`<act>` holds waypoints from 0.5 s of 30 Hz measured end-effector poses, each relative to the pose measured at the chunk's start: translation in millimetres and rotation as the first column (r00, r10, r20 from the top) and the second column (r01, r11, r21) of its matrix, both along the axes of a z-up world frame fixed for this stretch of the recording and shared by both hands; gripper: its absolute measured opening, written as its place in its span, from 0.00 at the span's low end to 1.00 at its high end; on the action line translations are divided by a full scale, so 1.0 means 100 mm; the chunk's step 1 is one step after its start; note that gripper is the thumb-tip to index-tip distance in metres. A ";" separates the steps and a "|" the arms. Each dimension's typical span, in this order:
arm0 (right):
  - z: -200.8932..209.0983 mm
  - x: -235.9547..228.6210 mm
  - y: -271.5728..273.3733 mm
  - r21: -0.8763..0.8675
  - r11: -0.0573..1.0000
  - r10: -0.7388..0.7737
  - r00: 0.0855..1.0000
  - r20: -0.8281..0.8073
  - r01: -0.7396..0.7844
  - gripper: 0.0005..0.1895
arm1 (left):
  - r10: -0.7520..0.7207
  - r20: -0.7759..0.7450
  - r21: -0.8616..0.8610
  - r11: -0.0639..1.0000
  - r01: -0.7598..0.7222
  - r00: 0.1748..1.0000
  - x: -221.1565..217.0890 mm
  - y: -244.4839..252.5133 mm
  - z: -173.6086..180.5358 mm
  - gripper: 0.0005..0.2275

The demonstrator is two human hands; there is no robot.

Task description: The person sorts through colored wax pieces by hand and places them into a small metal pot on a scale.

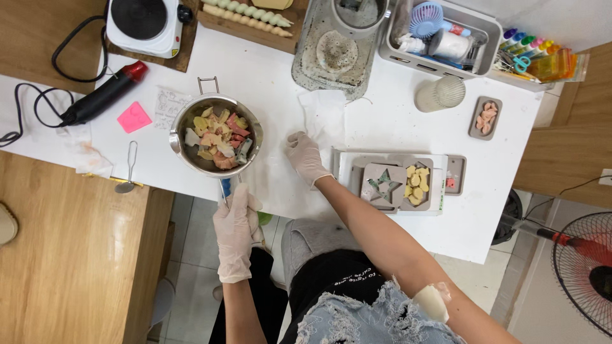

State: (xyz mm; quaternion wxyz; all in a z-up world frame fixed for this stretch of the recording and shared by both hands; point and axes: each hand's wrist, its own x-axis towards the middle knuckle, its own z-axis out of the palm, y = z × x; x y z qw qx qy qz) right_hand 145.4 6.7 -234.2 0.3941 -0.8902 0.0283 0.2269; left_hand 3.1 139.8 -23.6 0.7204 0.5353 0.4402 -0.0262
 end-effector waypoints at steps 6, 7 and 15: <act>1.36 0.14 -0.24 0.488 0.833 -0.301 0.954 0.001 0.262 0.15 | -0.120 0.048 0.033 0.992 0.118 0.992 0.13 -0.08 0.03 0.19; 1.62 0.13 -0.33 0.534 0.802 -0.336 0.942 0.028 0.270 0.13 | -0.146 0.053 0.045 0.989 0.144 0.988 0.13 -0.11 0.04 0.20; 2.92 -0.25 -0.88 0.518 0.828 -0.429 0.837 0.340 0.214 0.11 | -0.273 -0.018 0.012 0.962 0.273 0.962 0.27 -0.27 -0.01 0.21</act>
